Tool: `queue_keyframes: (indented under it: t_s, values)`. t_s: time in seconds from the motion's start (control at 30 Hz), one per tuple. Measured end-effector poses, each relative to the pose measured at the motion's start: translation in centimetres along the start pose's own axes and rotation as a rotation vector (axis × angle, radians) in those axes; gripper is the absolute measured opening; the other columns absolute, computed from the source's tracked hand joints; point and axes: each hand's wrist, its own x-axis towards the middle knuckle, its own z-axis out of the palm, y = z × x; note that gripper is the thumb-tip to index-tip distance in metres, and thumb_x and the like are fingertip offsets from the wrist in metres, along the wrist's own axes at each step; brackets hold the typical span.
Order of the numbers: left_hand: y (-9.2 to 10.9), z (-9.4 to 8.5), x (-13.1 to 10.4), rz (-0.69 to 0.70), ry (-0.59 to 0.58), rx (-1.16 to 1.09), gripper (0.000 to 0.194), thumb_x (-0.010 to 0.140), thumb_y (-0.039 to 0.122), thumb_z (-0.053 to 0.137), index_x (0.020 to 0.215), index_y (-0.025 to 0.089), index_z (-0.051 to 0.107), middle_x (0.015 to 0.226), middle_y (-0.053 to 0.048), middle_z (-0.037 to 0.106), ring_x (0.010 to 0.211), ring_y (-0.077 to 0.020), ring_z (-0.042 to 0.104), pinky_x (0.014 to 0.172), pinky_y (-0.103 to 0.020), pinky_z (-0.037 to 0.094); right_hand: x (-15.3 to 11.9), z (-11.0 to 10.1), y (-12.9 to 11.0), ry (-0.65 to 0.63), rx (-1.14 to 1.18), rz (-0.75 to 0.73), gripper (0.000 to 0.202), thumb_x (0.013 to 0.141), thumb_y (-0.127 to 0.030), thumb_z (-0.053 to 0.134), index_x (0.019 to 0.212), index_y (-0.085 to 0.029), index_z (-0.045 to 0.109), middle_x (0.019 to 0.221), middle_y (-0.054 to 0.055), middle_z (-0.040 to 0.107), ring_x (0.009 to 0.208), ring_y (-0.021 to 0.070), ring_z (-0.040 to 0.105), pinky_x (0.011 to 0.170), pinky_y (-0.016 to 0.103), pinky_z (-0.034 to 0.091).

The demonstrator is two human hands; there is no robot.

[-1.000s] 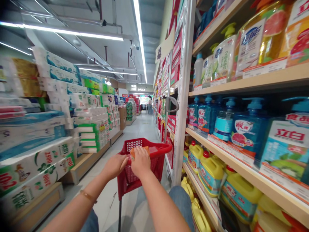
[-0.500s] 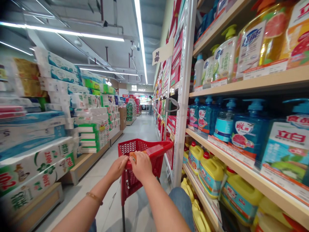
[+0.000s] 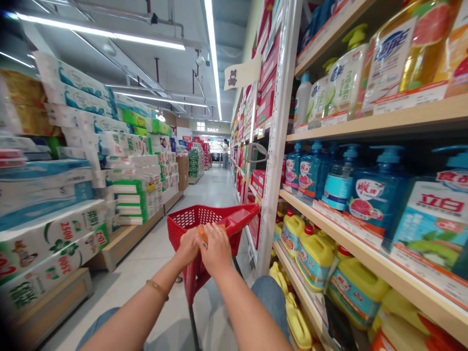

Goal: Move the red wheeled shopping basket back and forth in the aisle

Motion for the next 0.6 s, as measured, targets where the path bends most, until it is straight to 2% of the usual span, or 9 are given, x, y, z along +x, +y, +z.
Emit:
queue_keyframes:
  t_s: [0.07, 0.17, 0.27, 0.37, 0.43, 0.53, 0.6]
  values:
    - [-0.5, -0.3, -0.1, 0.034, -0.049, 0.004, 0.04, 0.098, 0.034, 0.021, 0.114, 0.022, 0.055, 0.114, -0.006, 0.061, 0.108, -0.0204, 0.054, 0.094, -0.038, 0.041, 0.1, -0.7, 1.2, -0.016, -0.032, 0.04, 0.043, 0.095, -0.038, 0.046, 0.134, -0.02, 0.052, 0.136, 0.009, 0.054, 0.131, 0.0218, 0.043, 0.11, 0.04, 0.031]
    - [-1.3, 0.3, -0.2, 0.011, -0.03, 0.042, 0.042, 0.097, 0.04, 0.027, 0.127, 0.02, 0.047, 0.131, -0.01, 0.053, 0.124, -0.0229, 0.045, 0.102, -0.04, 0.036, 0.6, -0.9, 2.5, -0.023, -0.082, 0.129, 0.047, 0.093, -0.039, 0.05, 0.135, -0.02, 0.05, 0.142, 0.011, 0.048, 0.133, 0.0255, 0.04, 0.108, 0.044, 0.033]
    - [-1.5, 1.5, 0.1, -0.019, -0.011, 0.058, 0.045, 0.096, 0.039, 0.028, 0.126, 0.012, 0.047, 0.127, -0.014, 0.053, 0.123, -0.0244, 0.045, 0.103, -0.04, 0.036, 0.7, 0.1, 2.1, -0.013, -0.104, 0.18, 0.045, 0.092, -0.032, 0.049, 0.135, -0.018, 0.051, 0.143, 0.01, 0.047, 0.133, 0.0259, 0.038, 0.109, 0.045, 0.029]
    - [-1.0, 2.2, 0.7, -0.014, -0.038, 0.073, 0.039, 0.095, 0.034, 0.031, 0.122, 0.014, 0.051, 0.122, -0.014, 0.056, 0.117, -0.0249, 0.048, 0.101, -0.04, 0.038, 0.4, 1.7, 0.7, -0.033, -0.075, 0.081, 0.046, 0.09, -0.025, 0.049, 0.134, -0.014, 0.051, 0.14, 0.01, 0.051, 0.135, 0.0221, 0.035, 0.114, 0.04, 0.021]
    - [-0.8, 2.1, 1.0, 0.009, -0.078, 0.091, 0.035, 0.093, 0.031, 0.036, 0.12, 0.017, 0.054, 0.12, -0.012, 0.058, 0.115, -0.0251, 0.049, 0.1, -0.04, 0.038, 0.0, 2.3, 0.1, -0.059, -0.073, 0.006, 0.049, 0.087, -0.022, 0.052, 0.135, -0.012, 0.05, 0.14, 0.01, 0.05, 0.138, 0.0213, 0.03, 0.115, 0.038, 0.018]
    - [-1.4, 1.3, 1.2, 0.034, -0.134, 0.077, 0.034, 0.093, 0.034, 0.039, 0.118, 0.018, 0.055, 0.115, -0.011, 0.059, 0.11, -0.0243, 0.052, 0.1, -0.039, 0.039, -0.3, 2.1, 0.5, -0.041, -0.11, -0.002, 0.05, 0.087, -0.024, 0.052, 0.136, -0.013, 0.049, 0.141, 0.01, 0.049, 0.14, 0.0229, 0.026, 0.116, 0.04, 0.015]
    - [-2.4, 1.0, 1.0, 0.002, -0.149, 0.03, 0.039, 0.094, 0.04, 0.035, 0.121, 0.017, 0.052, 0.117, -0.011, 0.058, 0.111, -0.0236, 0.053, 0.1, -0.039, 0.04, -0.1, 1.4, 1.5, -0.01, -0.144, 0.035, 0.048, 0.09, -0.03, 0.05, 0.136, -0.014, 0.05, 0.141, 0.01, 0.05, 0.138, 0.0246, 0.03, 0.115, 0.042, 0.016]
